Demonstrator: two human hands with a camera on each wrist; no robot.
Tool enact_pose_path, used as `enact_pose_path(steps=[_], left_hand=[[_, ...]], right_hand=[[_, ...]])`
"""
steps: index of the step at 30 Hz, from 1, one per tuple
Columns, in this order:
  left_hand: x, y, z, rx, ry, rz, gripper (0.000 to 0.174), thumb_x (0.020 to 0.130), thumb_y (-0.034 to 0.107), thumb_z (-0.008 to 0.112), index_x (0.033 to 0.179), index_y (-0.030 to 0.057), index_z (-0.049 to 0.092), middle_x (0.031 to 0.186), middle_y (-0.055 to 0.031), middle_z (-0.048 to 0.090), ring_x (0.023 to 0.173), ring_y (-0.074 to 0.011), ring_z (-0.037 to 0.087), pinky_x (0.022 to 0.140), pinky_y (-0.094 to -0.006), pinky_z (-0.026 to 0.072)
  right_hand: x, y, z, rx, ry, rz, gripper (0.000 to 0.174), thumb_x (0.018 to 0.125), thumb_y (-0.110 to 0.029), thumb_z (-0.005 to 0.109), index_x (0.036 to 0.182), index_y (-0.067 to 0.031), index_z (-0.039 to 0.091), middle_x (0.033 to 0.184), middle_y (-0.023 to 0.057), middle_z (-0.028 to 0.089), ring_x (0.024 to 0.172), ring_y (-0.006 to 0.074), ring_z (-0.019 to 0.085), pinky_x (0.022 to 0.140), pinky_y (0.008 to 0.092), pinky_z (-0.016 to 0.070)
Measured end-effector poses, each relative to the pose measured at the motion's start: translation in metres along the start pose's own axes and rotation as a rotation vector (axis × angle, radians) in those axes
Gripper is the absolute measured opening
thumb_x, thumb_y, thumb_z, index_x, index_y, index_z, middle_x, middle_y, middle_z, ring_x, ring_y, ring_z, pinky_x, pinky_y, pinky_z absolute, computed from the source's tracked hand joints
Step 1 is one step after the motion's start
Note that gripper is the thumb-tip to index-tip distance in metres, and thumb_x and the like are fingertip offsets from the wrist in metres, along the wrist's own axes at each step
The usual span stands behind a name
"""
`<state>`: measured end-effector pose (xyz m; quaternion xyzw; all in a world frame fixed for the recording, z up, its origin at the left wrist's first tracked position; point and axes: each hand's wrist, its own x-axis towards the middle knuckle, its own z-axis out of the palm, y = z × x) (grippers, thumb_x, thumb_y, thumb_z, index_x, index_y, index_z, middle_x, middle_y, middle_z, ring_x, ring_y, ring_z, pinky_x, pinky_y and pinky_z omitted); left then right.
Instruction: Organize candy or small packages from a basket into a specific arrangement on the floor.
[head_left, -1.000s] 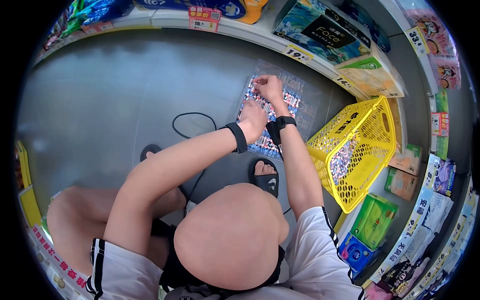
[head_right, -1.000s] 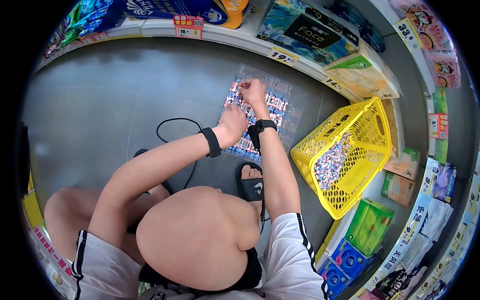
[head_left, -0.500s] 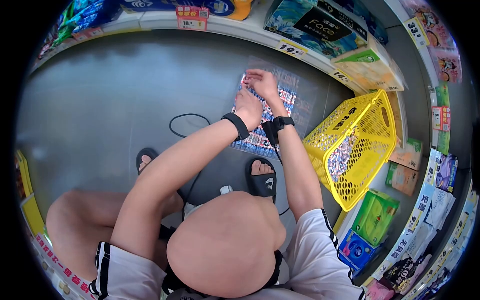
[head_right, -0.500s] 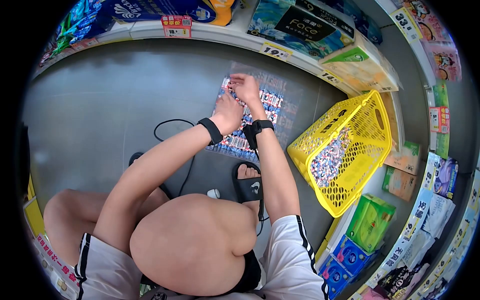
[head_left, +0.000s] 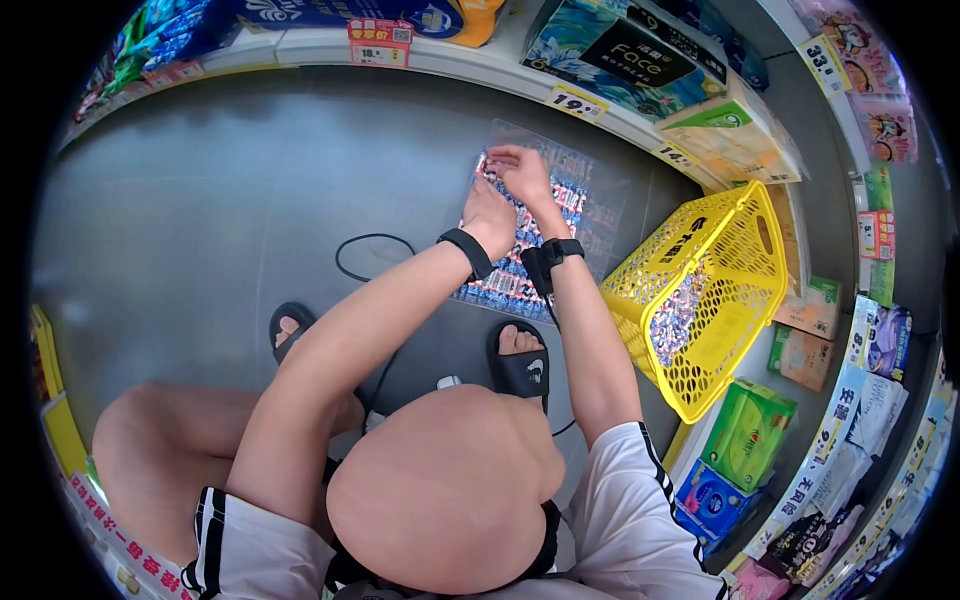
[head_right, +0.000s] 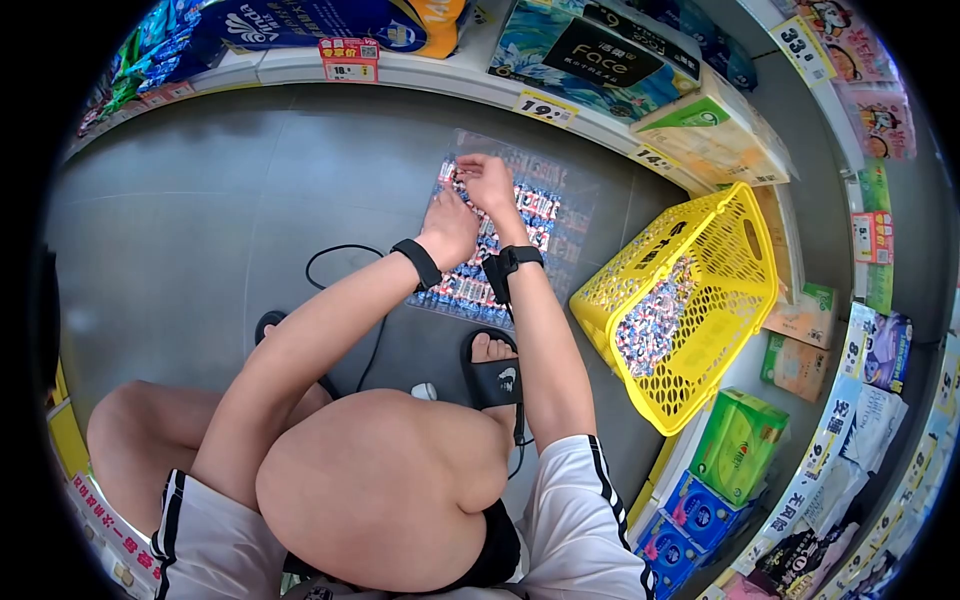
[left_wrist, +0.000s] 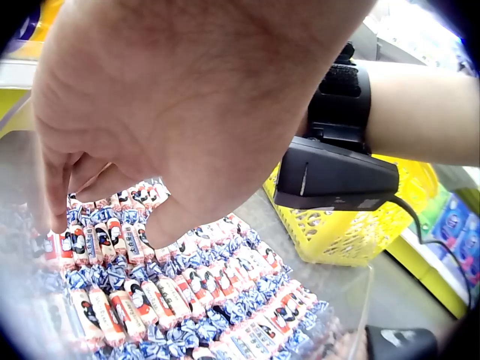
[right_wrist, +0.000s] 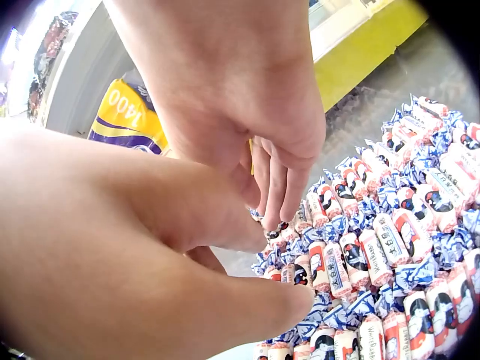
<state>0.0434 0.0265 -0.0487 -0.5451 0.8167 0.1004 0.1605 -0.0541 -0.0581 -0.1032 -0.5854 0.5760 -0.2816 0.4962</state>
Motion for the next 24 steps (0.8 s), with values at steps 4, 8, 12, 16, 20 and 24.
enact_pose_path(steps=[4, 8, 12, 16, 20, 24], left_hand=[[0.001, 0.003, 0.008, -0.061, 0.053, -0.033, 0.046, 0.087, 0.020, 0.064, 0.124, -0.0085, 0.066, 0.140, -0.0392, 0.050, 0.124, -0.0421, 0.057, 0.104, -0.0448, 0.0475], [-0.007, -0.004, 0.001, -0.198, 0.153, 0.046, 0.032, 0.082, 0.012, 0.066, 0.110, -0.0026, 0.071, 0.125, -0.0275, 0.062, 0.118, -0.0381, 0.061, 0.096, -0.0461, 0.0519], [-0.016, -0.012, -0.014, -0.301, 0.274, 0.308, 0.017, 0.076, 0.006, 0.067, 0.090, 0.0010, 0.075, 0.099, -0.0194, 0.072, 0.099, -0.0339, 0.070, 0.083, -0.0449, 0.0578], [-0.025, -0.010, -0.034, -0.429, 0.382, 0.548, 0.011, 0.077, 0.006, 0.063, 0.072, -0.0035, 0.065, 0.082, -0.0223, 0.066, 0.087, -0.0365, 0.068, 0.074, -0.0481, 0.0564], [-0.044, 0.006, -0.065, -0.456, 0.540, 0.681, 0.014, 0.084, 0.008, 0.063, 0.076, -0.0033, 0.063, 0.086, -0.0206, 0.066, 0.089, -0.0367, 0.067, 0.084, -0.0484, 0.0527], [-0.053, 0.031, -0.089, -0.450, 0.643, 0.819, 0.015, 0.089, 0.012, 0.066, 0.095, -0.0008, 0.065, 0.090, -0.0155, 0.066, 0.094, -0.0358, 0.064, 0.093, -0.0464, 0.0491]], right_hand=[[-0.007, -0.003, -0.004, -0.098, 0.014, -0.039, 0.033, 0.084, 0.006, 0.063, 0.114, 0.0000, 0.074, 0.108, 0.0183, 0.076, 0.099, 0.0268, 0.075, 0.088, 0.0347, 0.0591], [-0.027, -0.022, -0.017, -0.388, 0.023, -0.128, 0.033, 0.083, 0.003, 0.062, 0.113, -0.0042, 0.076, 0.106, 0.0198, 0.076, 0.100, 0.0330, 0.074, 0.090, 0.0387, 0.0579], [-0.053, -0.053, -0.037, -0.453, 0.033, -0.155, 0.026, 0.088, -0.002, 0.064, 0.110, -0.0058, 0.076, 0.105, 0.0199, 0.075, 0.096, 0.0324, 0.074, 0.088, 0.0392, 0.0575], [-0.089, -0.087, -0.059, -0.435, 0.134, -0.253, 0.026, 0.088, -0.001, 0.062, 0.110, -0.0040, 0.076, 0.104, 0.0206, 0.075, 0.098, 0.0353, 0.074, 0.087, 0.0399, 0.0571], [-0.127, -0.112, -0.088, -0.429, 0.228, -0.377, 0.030, 0.083, 0.006, 0.059, 0.106, -0.0028, 0.076, 0.102, 0.0219, 0.074, 0.098, 0.0396, 0.071, 0.088, 0.0444, 0.0566], [-0.171, -0.123, -0.127, -0.602, 0.349, -0.345, 0.033, 0.078, 0.009, 0.059, 0.104, -0.0036, 0.074, 0.103, 0.0159, 0.072, 0.099, 0.0381, 0.069, 0.087, 0.0450, 0.0558]])
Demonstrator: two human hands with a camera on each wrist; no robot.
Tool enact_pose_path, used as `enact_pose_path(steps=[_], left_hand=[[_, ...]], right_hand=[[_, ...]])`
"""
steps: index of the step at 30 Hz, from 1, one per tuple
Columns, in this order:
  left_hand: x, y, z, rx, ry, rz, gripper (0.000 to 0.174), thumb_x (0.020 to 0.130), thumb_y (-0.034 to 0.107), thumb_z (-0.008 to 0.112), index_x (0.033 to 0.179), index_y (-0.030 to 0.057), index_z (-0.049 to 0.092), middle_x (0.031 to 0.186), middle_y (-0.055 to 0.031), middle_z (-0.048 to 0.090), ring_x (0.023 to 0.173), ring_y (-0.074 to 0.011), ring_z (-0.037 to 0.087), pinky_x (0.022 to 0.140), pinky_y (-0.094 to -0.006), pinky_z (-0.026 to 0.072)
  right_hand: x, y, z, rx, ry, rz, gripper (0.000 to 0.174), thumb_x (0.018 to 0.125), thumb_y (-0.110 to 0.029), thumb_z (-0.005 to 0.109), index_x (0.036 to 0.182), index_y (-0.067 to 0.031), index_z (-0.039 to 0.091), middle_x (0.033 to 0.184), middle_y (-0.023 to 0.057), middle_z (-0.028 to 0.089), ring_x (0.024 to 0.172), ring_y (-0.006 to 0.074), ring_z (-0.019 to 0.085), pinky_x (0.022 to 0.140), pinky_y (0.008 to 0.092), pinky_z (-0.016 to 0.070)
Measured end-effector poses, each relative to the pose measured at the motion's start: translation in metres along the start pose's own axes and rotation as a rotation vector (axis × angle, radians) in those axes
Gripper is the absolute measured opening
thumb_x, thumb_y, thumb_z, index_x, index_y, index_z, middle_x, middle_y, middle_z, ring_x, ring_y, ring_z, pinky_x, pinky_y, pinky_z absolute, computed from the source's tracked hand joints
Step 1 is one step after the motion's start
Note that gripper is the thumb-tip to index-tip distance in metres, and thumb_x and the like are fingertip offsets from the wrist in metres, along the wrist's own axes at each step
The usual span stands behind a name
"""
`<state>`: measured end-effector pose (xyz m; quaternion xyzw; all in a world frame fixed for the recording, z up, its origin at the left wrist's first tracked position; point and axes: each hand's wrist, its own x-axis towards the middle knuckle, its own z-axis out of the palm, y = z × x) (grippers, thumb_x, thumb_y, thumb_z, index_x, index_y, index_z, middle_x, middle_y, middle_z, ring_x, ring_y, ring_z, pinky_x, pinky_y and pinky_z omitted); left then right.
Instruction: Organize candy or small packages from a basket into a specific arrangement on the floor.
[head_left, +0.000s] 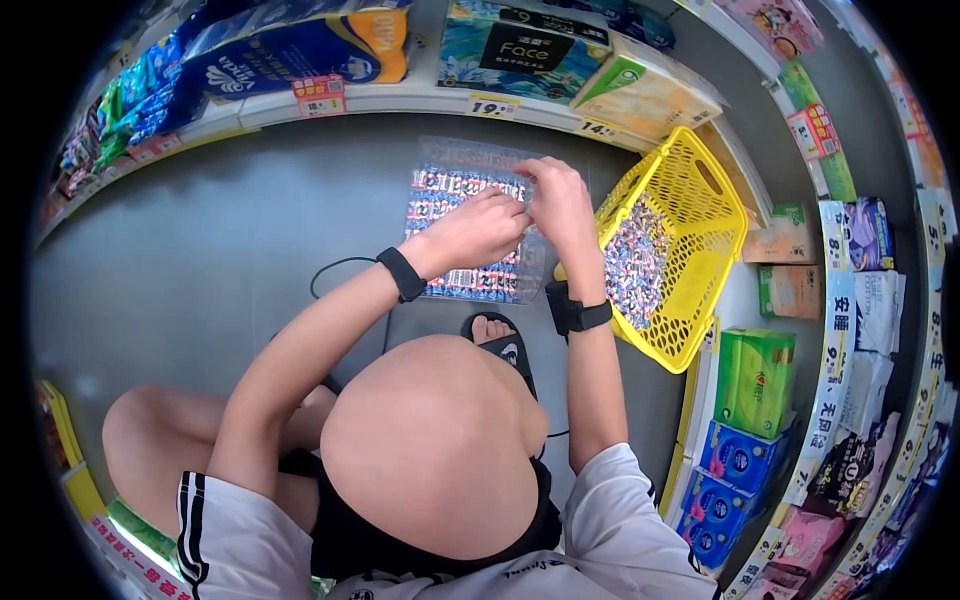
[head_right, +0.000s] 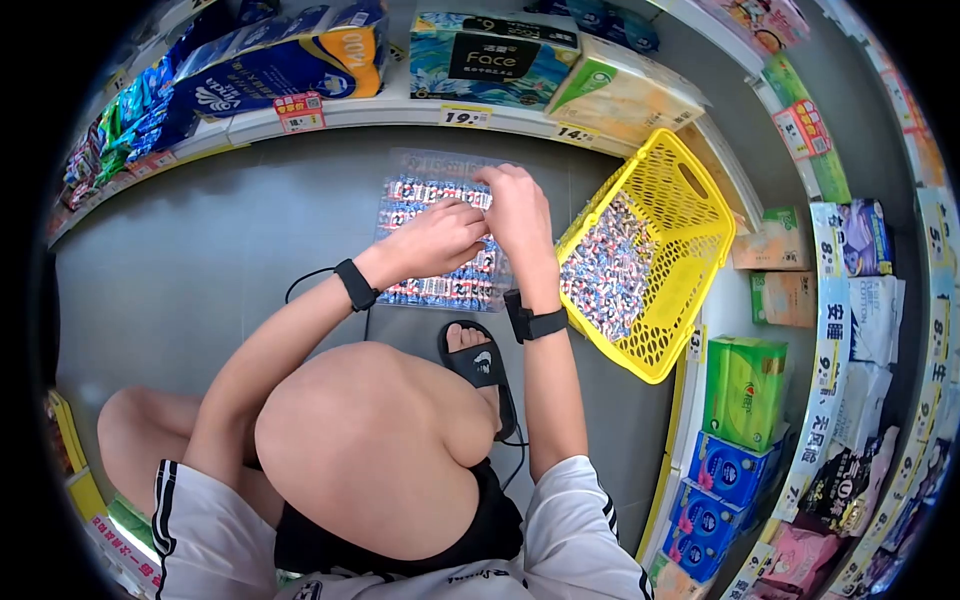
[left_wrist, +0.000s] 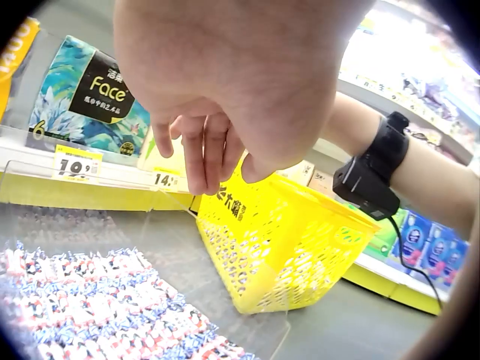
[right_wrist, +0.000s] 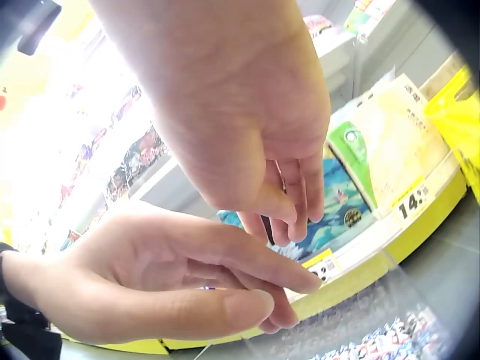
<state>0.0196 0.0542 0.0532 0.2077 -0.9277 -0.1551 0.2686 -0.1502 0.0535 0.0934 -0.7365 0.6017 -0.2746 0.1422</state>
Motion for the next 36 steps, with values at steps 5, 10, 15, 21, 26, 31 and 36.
enact_pose_path(steps=[5, 10, 15, 21, 26, 31, 36], left_hand=[[0.037, 0.039, -0.009, 0.006, -0.120, 0.011, 0.017, 0.087, 0.010, 0.067, 0.100, -0.0008, 0.064, 0.114, -0.0165, 0.063, 0.115, -0.0306, 0.058, 0.097, -0.0432, 0.0487], [0.072, 0.068, 0.008, -0.025, 0.047, 0.126, 0.018, 0.088, 0.008, 0.066, 0.104, -0.0009, 0.065, 0.116, -0.0168, 0.064, 0.119, -0.0319, 0.058, 0.102, -0.0422, 0.0475], [0.103, 0.086, 0.028, -0.045, -0.093, 0.168, 0.020, 0.087, 0.006, 0.063, 0.105, -0.0018, 0.066, 0.111, -0.0161, 0.067, 0.116, -0.0297, 0.060, 0.107, -0.0425, 0.0443], [0.136, 0.094, 0.068, 0.008, -0.200, 0.229, 0.021, 0.081, 0.002, 0.058, 0.100, -0.0042, 0.066, 0.097, -0.0197, 0.069, 0.104, -0.0348, 0.066, 0.104, -0.0455, 0.0470], [0.162, 0.105, 0.090, 0.004, -0.677, 0.006, 0.023, 0.082, 0.007, 0.059, 0.096, -0.0105, 0.065, 0.098, -0.0257, 0.071, 0.094, -0.0406, 0.070, 0.087, -0.0500, 0.0559], [0.169, 0.097, 0.114, 0.047, -0.841, -0.037, 0.024, 0.086, 0.015, 0.061, 0.102, -0.0015, 0.070, 0.095, -0.0210, 0.072, 0.091, -0.0387, 0.072, 0.078, -0.0495, 0.0574], [0.181, 0.099, 0.130, 0.094, -1.029, -0.132, 0.029, 0.086, 0.018, 0.063, 0.110, 0.0044, 0.071, 0.101, -0.0185, 0.073, 0.094, -0.0358, 0.072, 0.078, -0.0467, 0.0574]], right_hand=[[-0.024, 0.017, -0.059, -0.146, 0.072, -0.094, 0.032, 0.077, 0.009, 0.060, 0.101, -0.0053, 0.075, 0.100, 0.0139, 0.072, 0.102, 0.0345, 0.067, 0.089, 0.0439, 0.0545], [-0.049, 0.047, -0.104, -0.213, 0.074, 0.004, 0.030, 0.080, 0.008, 0.058, 0.101, -0.0053, 0.075, 0.099, 0.0143, 0.073, 0.100, 0.0340, 0.068, 0.088, 0.0443, 0.0553], [-0.067, 0.087, -0.128, -0.221, -0.142, 0.213, 0.033, 0.081, 0.005, 0.059, 0.105, -0.0065, 0.078, 0.103, 0.0199, 0.074, 0.100, 0.0353, 0.071, 0.089, 0.0436, 0.0565], [-0.085, 0.150, -0.128, -0.179, -0.441, 0.421, 0.035, 0.081, 0.000, 0.064, 0.112, -0.0110, 0.078, 0.107, 0.0176, 0.075, 0.101, 0.0312, 0.072, 0.089, 0.0399, 0.0566], [-0.088, 0.179, -0.119, -0.150, -0.690, 0.409, 0.035, 0.082, -0.011, 0.074, 0.117, -0.0091, 0.074, 0.108, 0.0174, 0.076, 0.099, 0.0321, 0.072, 0.088, 0.0404, 0.0548], [-0.092, 0.217, -0.094, -0.300, -0.806, 0.404, 0.041, 0.078, -0.014, 0.075, 0.119, -0.0102, 0.073, 0.103, 0.0161, 0.076, 0.094, 0.0301, 0.072, 0.085, 0.0396, 0.0547], [-0.103, 0.237, -0.080, -0.160, -0.886, 0.539, 0.044, 0.077, -0.008, 0.071, 0.120, -0.0138, 0.074, 0.115, 0.0138, 0.075, 0.109, 0.0307, 0.071, 0.094, 0.0414, 0.0552]])
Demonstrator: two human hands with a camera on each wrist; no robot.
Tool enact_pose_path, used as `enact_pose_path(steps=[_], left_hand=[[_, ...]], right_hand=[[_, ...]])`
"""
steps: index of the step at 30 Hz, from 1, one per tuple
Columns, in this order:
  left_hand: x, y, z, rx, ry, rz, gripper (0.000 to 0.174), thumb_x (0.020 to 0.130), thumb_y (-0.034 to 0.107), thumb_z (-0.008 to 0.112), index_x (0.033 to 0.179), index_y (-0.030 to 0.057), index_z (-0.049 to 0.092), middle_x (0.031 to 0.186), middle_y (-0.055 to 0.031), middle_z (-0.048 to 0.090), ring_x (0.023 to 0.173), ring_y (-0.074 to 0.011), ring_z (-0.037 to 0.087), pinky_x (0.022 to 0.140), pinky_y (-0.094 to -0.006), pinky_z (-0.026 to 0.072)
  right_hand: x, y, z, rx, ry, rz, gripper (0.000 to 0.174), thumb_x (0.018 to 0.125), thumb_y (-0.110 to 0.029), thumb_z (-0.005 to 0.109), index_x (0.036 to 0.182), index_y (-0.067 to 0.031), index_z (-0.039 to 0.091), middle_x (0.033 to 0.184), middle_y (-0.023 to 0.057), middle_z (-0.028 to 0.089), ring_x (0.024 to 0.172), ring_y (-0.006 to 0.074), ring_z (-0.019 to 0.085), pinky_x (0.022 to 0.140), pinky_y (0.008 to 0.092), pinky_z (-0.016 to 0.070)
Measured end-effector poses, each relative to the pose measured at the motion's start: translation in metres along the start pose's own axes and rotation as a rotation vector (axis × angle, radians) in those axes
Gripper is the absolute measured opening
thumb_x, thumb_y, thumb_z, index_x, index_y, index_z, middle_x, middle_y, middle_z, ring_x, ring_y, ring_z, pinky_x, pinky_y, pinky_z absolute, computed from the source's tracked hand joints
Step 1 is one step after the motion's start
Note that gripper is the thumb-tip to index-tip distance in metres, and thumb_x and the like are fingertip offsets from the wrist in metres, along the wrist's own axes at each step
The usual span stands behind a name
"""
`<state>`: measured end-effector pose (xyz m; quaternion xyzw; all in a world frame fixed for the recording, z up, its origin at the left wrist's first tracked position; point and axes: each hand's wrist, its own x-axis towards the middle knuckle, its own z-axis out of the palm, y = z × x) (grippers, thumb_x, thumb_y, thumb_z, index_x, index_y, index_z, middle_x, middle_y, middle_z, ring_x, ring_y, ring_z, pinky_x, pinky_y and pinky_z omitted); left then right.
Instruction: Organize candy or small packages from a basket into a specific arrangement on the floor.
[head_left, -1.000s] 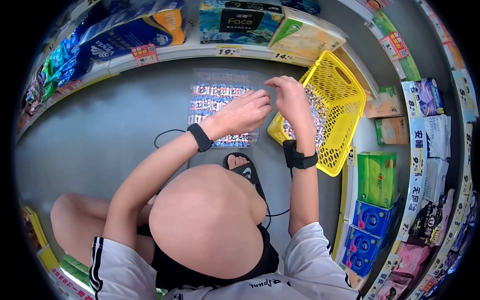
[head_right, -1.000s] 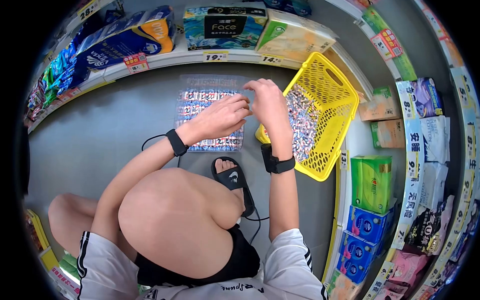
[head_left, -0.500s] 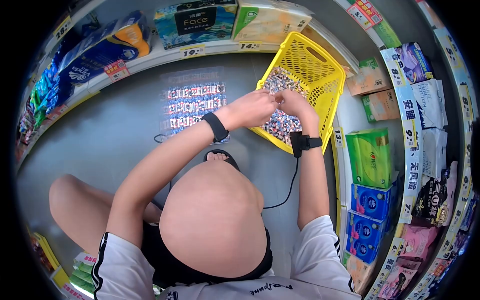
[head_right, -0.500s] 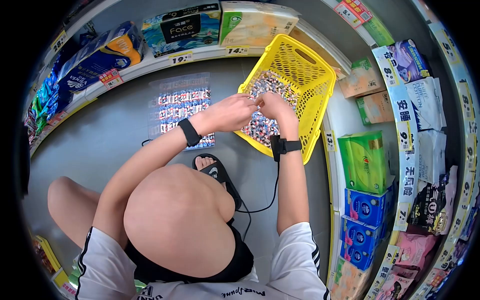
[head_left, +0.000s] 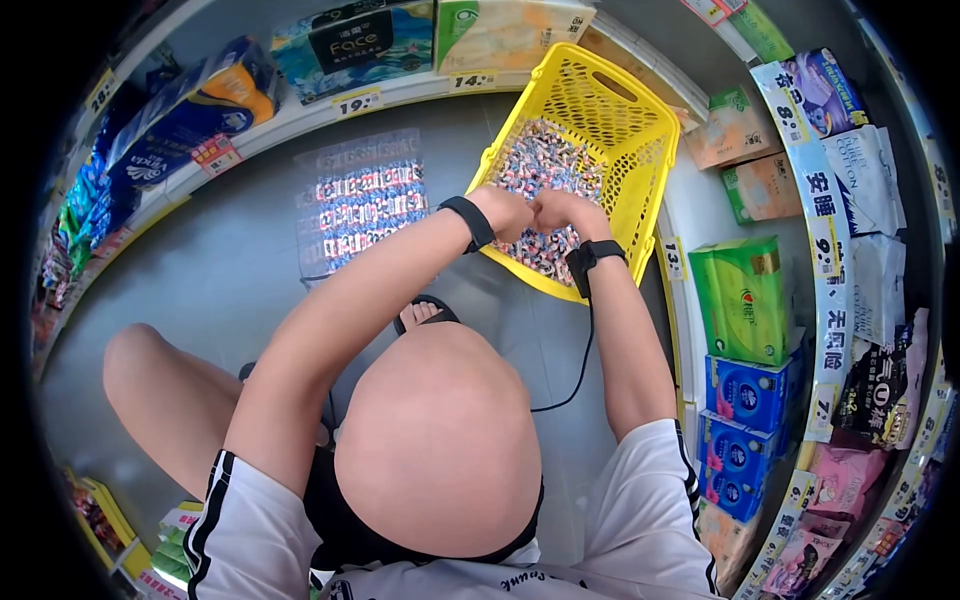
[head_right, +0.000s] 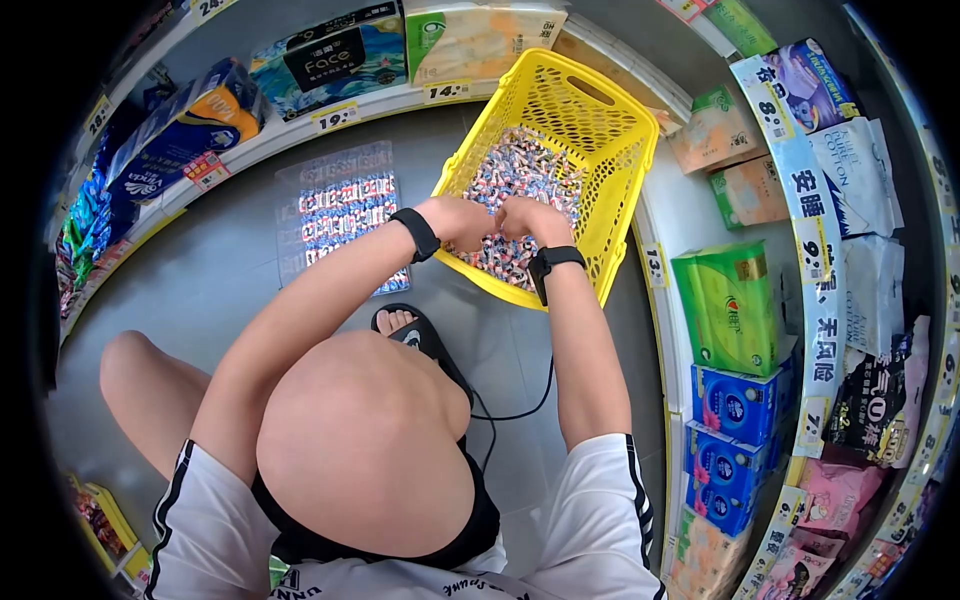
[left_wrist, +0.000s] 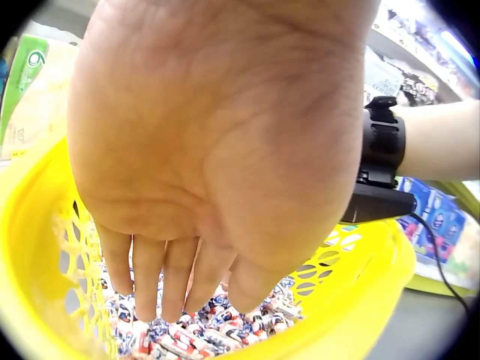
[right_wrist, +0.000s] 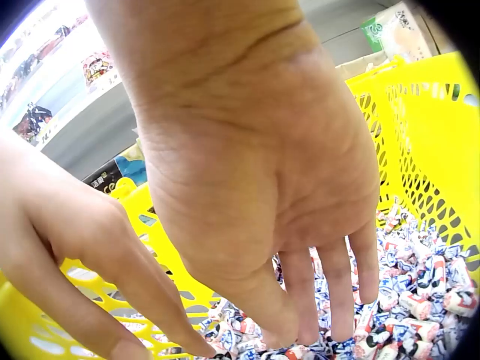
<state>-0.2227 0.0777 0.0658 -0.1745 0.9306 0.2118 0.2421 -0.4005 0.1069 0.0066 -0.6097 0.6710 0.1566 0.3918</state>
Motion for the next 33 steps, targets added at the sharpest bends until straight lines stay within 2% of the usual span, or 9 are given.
enact_pose_path(steps=[4, 8, 11, 18, 21, 26, 28, 30, 33], left_hand=[[0.029, 0.003, 0.010, 0.030, -0.079, 0.040, 0.034, 0.086, 0.020, 0.064, 0.119, 0.0135, 0.070, 0.107, -0.0132, 0.074, 0.097, -0.0341, 0.072, 0.080, -0.0463, 0.0569], [0.046, 0.017, 0.021, 0.144, -0.097, 0.073, 0.031, 0.088, 0.027, 0.064, 0.115, 0.0167, 0.074, 0.107, -0.0087, 0.075, 0.099, -0.0312, 0.072, 0.080, -0.0455, 0.0569], [0.052, 0.027, 0.020, 0.174, -0.070, 0.047, 0.029, 0.084, 0.028, 0.066, 0.111, 0.0204, 0.076, 0.103, -0.0071, 0.076, 0.096, -0.0301, 0.073, 0.080, -0.0437, 0.0578], [0.065, 0.030, 0.033, 0.171, 0.016, 0.021, 0.025, 0.090, 0.031, 0.062, 0.103, 0.0183, 0.079, 0.100, -0.0111, 0.077, 0.095, -0.0299, 0.074, 0.084, -0.0434, 0.0577], [0.063, 0.031, 0.029, 0.189, -0.010, 0.015, 0.026, 0.092, 0.032, 0.060, 0.107, 0.0206, 0.078, 0.105, -0.0089, 0.077, 0.097, -0.0296, 0.074, 0.086, -0.0432, 0.0571], [0.060, 0.033, 0.025, 0.211, -0.099, -0.038, 0.036, 0.095, 0.028, 0.057, 0.127, 0.0341, 0.072, 0.116, -0.0021, 0.075, 0.106, -0.0274, 0.072, 0.089, -0.0420, 0.0569], [0.064, 0.028, 0.030, 0.182, -0.112, -0.042, 0.038, 0.095, 0.027, 0.057, 0.129, 0.0352, 0.070, 0.118, -0.0021, 0.075, 0.108, -0.0271, 0.071, 0.090, -0.0421, 0.0567], [0.060, 0.023, 0.031, 0.155, -0.122, -0.054, 0.041, 0.094, 0.026, 0.056, 0.132, 0.0363, 0.069, 0.121, -0.0022, 0.074, 0.109, -0.0269, 0.071, 0.091, -0.0422, 0.0566], [0.055, 0.021, 0.024, 0.202, -0.162, -0.003, 0.045, 0.094, 0.023, 0.054, 0.135, 0.0359, 0.066, 0.129, -0.0023, 0.070, 0.112, -0.0279, 0.070, 0.093, -0.0423, 0.0565]], right_hand=[[-0.015, -0.001, 0.003, -0.040, -0.041, 0.059, 0.040, 0.076, -0.014, 0.077, 0.116, -0.0126, 0.075, 0.109, 0.0112, 0.077, 0.102, 0.0284, 0.073, 0.088, 0.0413, 0.0564], [-0.004, 0.014, 0.013, -0.076, -0.116, -0.001, 0.038, 0.078, -0.023, 0.079, 0.114, -0.0136, 0.076, 0.111, 0.0081, 0.077, 0.101, 0.0263, 0.073, 0.087, 0.0409, 0.0565], [-0.017, 0.007, 0.007, 0.026, -0.241, 0.196, 0.039, 0.085, -0.033, 0.075, 0.121, -0.0198, 0.075, 0.115, 0.0030, 0.077, 0.100, 0.0233, 0.073, 0.089, 0.0428, 0.0569], [0.010, 0.040, 0.032, 0.047, -0.236, 0.158, 0.037, 0.085, -0.032, 0.072, 0.118, -0.0162, 0.075, 0.115, 0.0029, 0.076, 0.092, 0.0252, 0.072, 0.082, 0.0397, 0.0580], [0.012, 0.044, 0.031, 0.054, -0.248, 0.125, 0.035, 0.084, -0.032, 0.072, 0.115, -0.0144, 0.076, 0.109, 0.0046, 0.077, 0.088, 0.0248, 0.071, 0.077, 0.0386, 0.0581], [-0.009, 0.034, 0.013, 0.035, -0.210, 0.096, 0.035, 0.084, -0.031, 0.072, 0.112, -0.0113, 0.077, 0.104, 0.0068, 0.077, 0.085, 0.0238, 0.071, 0.074, 0.0385, 0.0578], [-0.005, 0.047, 0.017, 0.001, -0.182, 0.092, 0.035, 0.084, -0.030, 0.072, 0.112, -0.0105, 0.077, 0.103, 0.0074, 0.077, 0.085, 0.0234, 0.070, 0.075, 0.0384, 0.0577], [-0.004, 0.060, 0.016, 0.178, -0.197, -0.113, 0.035, 0.084, -0.029, 0.070, 0.113, -0.0101, 0.077, 0.105, 0.0067, 0.077, 0.088, 0.0233, 0.070, 0.078, 0.0373, 0.0574], [-0.025, 0.057, 0.006, 0.271, -0.252, -0.137, 0.037, 0.084, -0.017, 0.066, 0.119, -0.0114, 0.076, 0.109, 0.0049, 0.075, 0.096, 0.0199, 0.068, 0.081, 0.0344, 0.0554]])
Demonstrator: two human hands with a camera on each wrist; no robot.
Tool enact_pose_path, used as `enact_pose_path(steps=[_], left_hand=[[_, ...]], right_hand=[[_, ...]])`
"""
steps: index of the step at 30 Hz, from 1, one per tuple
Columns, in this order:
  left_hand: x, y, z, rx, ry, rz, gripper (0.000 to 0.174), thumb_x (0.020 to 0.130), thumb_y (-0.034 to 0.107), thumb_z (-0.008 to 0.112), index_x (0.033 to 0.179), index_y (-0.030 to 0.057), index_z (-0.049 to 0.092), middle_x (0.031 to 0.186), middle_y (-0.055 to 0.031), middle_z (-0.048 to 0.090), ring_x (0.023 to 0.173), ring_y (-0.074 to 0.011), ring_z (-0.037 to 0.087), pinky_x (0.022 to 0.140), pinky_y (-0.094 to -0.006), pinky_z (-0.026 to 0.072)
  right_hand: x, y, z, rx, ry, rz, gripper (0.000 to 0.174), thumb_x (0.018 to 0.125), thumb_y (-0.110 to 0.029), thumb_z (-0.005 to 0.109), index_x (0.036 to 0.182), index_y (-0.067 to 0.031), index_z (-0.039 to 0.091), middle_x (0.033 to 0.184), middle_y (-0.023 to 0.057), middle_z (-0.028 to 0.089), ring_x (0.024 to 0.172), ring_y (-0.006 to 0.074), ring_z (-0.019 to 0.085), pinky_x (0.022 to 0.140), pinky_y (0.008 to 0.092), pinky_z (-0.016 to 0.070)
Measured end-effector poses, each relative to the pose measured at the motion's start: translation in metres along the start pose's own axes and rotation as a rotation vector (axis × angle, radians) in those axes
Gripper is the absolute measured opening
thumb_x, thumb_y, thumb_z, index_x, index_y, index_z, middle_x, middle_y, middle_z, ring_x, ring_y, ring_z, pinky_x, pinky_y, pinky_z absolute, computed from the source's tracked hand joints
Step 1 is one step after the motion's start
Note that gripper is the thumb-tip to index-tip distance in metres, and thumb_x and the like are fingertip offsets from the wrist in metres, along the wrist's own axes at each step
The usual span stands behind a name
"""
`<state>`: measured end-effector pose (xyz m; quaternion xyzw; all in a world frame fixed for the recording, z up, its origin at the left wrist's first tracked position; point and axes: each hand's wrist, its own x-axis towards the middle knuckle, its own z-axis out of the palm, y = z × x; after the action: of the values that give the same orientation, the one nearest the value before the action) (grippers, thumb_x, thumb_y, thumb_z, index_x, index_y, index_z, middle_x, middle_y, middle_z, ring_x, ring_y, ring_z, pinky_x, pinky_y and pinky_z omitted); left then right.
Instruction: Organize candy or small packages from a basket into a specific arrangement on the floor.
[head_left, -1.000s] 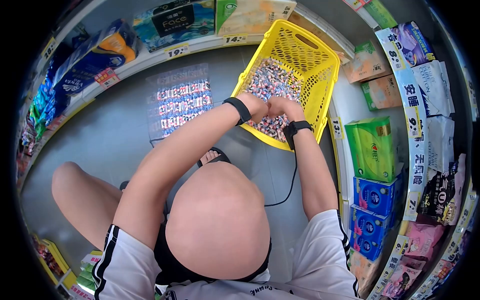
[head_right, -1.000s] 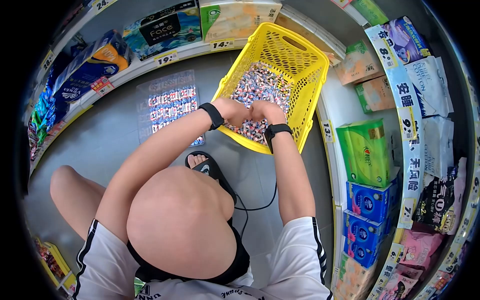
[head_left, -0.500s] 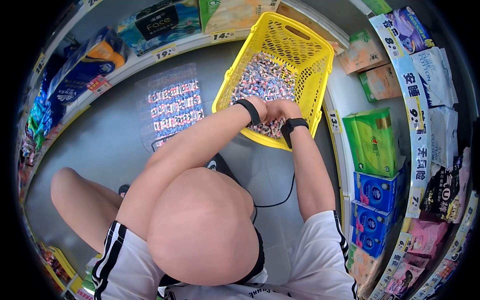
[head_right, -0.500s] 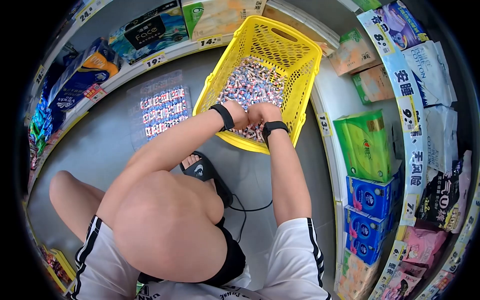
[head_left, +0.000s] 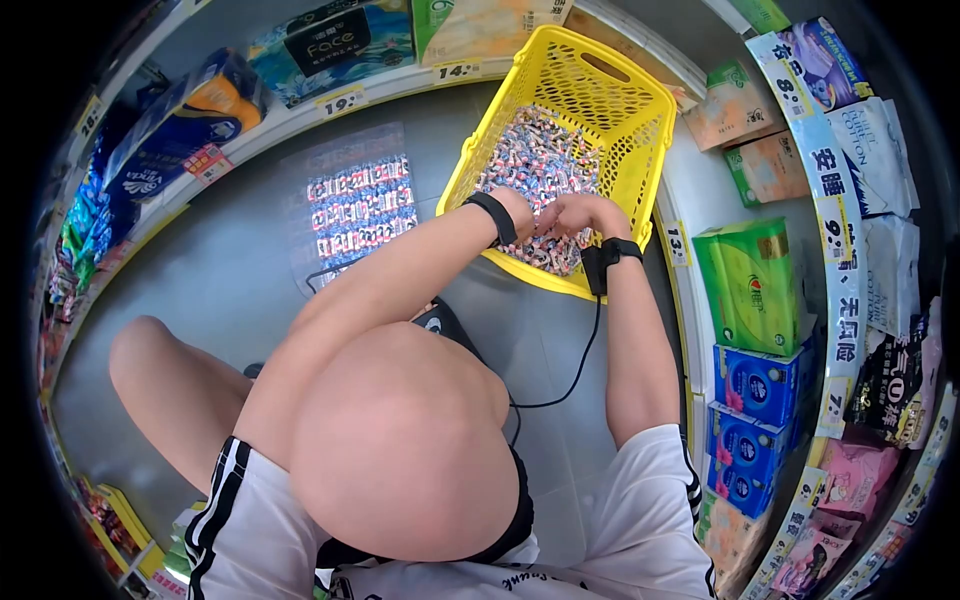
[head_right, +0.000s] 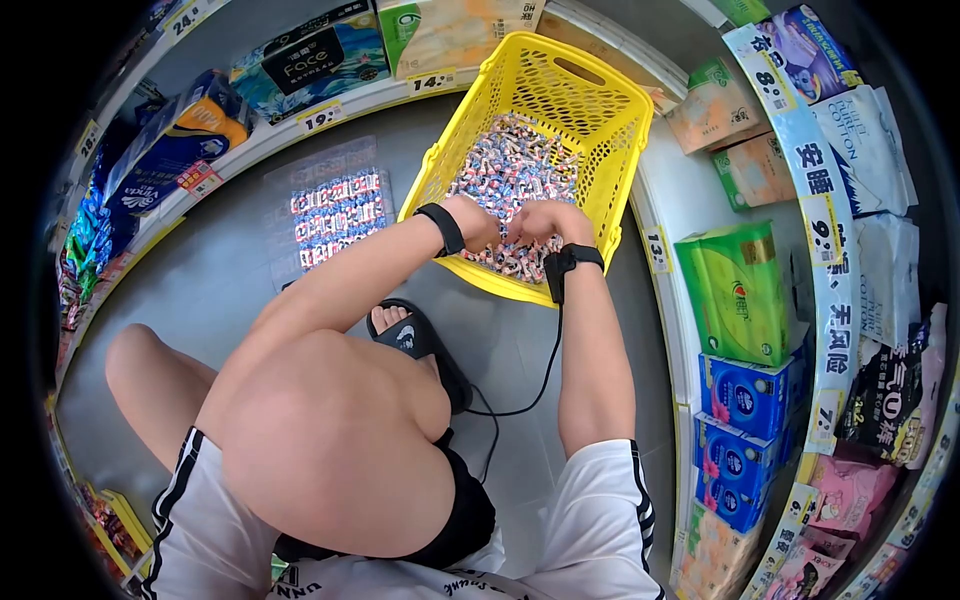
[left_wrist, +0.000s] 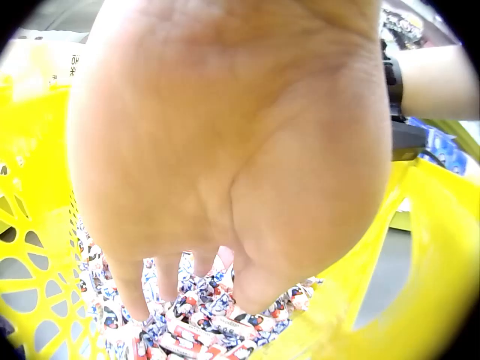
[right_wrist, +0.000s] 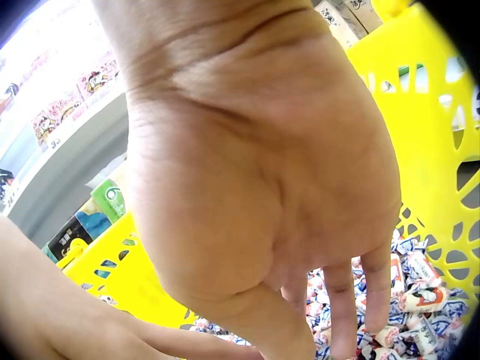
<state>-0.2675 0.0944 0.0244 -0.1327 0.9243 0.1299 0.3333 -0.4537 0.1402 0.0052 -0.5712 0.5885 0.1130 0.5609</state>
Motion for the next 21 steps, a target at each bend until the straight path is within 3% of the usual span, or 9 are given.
enact_pose_path(steps=[2, 5, 7, 9, 10, 11, 14, 19, 21], left_hand=[[0.003, -0.001, 0.006, -0.008, 0.062, -0.015, 0.043, 0.094, 0.022, 0.054, 0.134, 0.0319, 0.066, 0.127, -0.0042, 0.071, 0.111, -0.0292, 0.070, 0.093, -0.0430, 0.0565], [-0.018, 0.006, -0.007, -0.085, 0.135, -0.041, 0.040, 0.094, 0.022, 0.055, 0.132, 0.0221, 0.067, 0.123, -0.0092, 0.072, 0.110, -0.0322, 0.070, 0.091, -0.0450, 0.0562], [-0.029, 0.007, -0.013, -0.150, 0.156, -0.056, 0.038, 0.094, 0.021, 0.055, 0.130, 0.0161, 0.067, 0.121, -0.0124, 0.072, 0.110, -0.0340, 0.070, 0.090, -0.0462, 0.0559], [-0.035, 0.003, -0.015, -0.198, 0.129, 0.007, 0.036, 0.092, 0.015, 0.057, 0.126, 0.0075, 0.066, 0.118, -0.0166, 0.072, 0.107, -0.0378, 0.070, 0.086, -0.0482, 0.0559], [-0.038, 0.000, -0.012, -0.253, 0.166, -0.001, 0.033, 0.086, 0.007, 0.059, 0.118, 0.0035, 0.068, 0.113, -0.0182, 0.072, 0.102, -0.0388, 0.070, 0.082, -0.0481, 0.0563], [-0.041, -0.002, -0.011, -0.255, 0.173, -0.007, 0.033, 0.086, 0.007, 0.059, 0.118, 0.0035, 0.068, 0.113, -0.0182, 0.072, 0.102, -0.0388, 0.070, 0.082, -0.0481, 0.0563], [-0.064, -0.007, -0.009, -0.227, 0.372, 0.087, 0.020, 0.079, 0.000, 0.061, 0.096, -0.0010, 0.071, 0.098, -0.0214, 0.071, 0.094, -0.0387, 0.070, 0.077, -0.0474, 0.0569], [-0.093, -0.021, 0.005, -0.221, 0.596, 0.112, 0.013, 0.081, 0.003, 0.066, 0.093, 0.0008, 0.071, 0.090, -0.0198, 0.071, 0.093, -0.0384, 0.071, 0.078, -0.0492, 0.0570], [-0.110, -0.024, 0.009, -0.146, 0.856, 0.133, 0.014, 0.080, 0.001, 0.067, 0.094, 0.0021, 0.070, 0.088, -0.0184, 0.070, 0.093, -0.0374, 0.071, 0.076, -0.0482, 0.0578]], right_hand=[[-0.002, -0.003, -0.002, 0.043, -0.058, -0.054, 0.043, 0.081, -0.005, 0.065, 0.122, -0.0109, 0.075, 0.110, 0.0046, 0.075, 0.101, 0.0178, 0.066, 0.082, 0.0321, 0.0536], [-0.005, 0.000, -0.005, 0.015, 0.045, -0.151, 0.046, 0.077, -0.001, 0.067, 0.122, -0.0113, 0.076, 0.111, 0.0048, 0.075, 0.100, 0.0182, 0.067, 0.083, 0.0318, 0.0535], [-0.017, -0.015, -0.006, 0.009, 0.060, -0.084, 0.047, 0.076, -0.001, 0.068, 0.121, -0.0129, 0.076, 0.122, 0.0057, 0.073, 0.108, 0.0195, 0.066, 0.089, 0.0321, 0.0527], [-0.029, -0.028, -0.008, -0.053, 0.137, -0.201, 0.047, 0.075, -0.002, 0.070, 0.121, -0.0132, 0.076, 0.134, 0.0069, 0.069, 0.118, 0.0211, 0.064, 0.096, 0.0330, 0.0508], [-0.036, -0.043, -0.009, -0.057, 0.102, -0.131, 0.039, 0.083, 0.005, 0.065, 0.121, 0.0010, 0.072, 0.143, 0.0107, 0.061, 0.127, 0.0238, 0.059, 0.104, 0.0339, 0.0490], [-0.047, -0.057, -0.009, -0.066, 0.102, -0.134, 0.039, 0.083, 0.005, 0.065, 0.121, 0.0010, 0.072, 0.143, 0.0107, 0.061, 0.127, 0.0238, 0.059, 0.104, 0.0339, 0.0490], [-0.065, -0.081, -0.009, 0.021, 0.166, -0.189, 0.034, 0.083, 0.004, 0.065, 0.116, 0.0017, 0.074, 0.143, 0.0138, 0.061, 0.123, 0.0227, 0.062, 0.101, 0.0344, 0.0509], [-0.062, -0.100, -0.002, 0.044, 0.274, -0.296, 0.028, 0.083, 0.002, 0.066, 0.109, 0.0022, 0.075, 0.136, 0.0112, 0.064, 0.116, 0.0235, 0.063, 0.100, 0.0343, 0.0508], [-0.064, -0.116, 0.000, 0.046, 0.306, -0.350, 0.032, 0.080, 0.003, 0.067, 0.110, -0.0012, 0.078, 0.132, 0.0135, 0.067, 0.118, 0.0243, 0.063, 0.101, 0.0357, 0.0502]])
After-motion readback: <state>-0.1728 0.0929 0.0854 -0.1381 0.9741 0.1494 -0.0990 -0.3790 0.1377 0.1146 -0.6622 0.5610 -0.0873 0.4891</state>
